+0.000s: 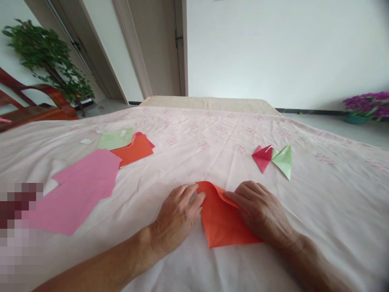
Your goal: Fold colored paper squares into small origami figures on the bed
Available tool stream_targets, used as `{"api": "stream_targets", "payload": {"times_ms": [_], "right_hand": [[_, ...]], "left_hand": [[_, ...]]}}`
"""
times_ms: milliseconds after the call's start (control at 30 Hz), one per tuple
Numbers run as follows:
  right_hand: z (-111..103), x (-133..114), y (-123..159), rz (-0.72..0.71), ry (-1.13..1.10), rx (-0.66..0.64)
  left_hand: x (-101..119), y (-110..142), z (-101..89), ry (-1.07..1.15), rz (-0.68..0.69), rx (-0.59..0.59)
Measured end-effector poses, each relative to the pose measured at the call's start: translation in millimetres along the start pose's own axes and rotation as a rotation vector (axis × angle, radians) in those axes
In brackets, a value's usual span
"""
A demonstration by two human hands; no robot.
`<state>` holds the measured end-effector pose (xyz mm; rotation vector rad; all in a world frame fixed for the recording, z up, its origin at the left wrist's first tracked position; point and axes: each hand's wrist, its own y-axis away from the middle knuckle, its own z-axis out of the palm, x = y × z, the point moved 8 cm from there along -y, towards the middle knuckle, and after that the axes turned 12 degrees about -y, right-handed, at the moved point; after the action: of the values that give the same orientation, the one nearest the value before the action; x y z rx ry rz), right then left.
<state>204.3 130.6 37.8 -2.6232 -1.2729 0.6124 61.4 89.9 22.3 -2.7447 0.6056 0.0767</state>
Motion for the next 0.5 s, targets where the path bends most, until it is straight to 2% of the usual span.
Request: {"api": "stream_targets", "payload": {"times_ms": [167,333,500], "right_hand": [[0.7,-7.3,0.5,-0.051,-0.015,-0.021],[4.6,-9.2,0.7,-0.014,-0.022,-0.084],[3.9,-9.6,0.7,0.010,-0.059,-0.085]], "left_hand": [[-1.1,-0.9,2.4,0.011,0.004,0.011],[2.7,-5.0,0.6,0.025,0.075,0.050],[-2.3,-7.5,2.2,0.106,0.061,0.050]]}}
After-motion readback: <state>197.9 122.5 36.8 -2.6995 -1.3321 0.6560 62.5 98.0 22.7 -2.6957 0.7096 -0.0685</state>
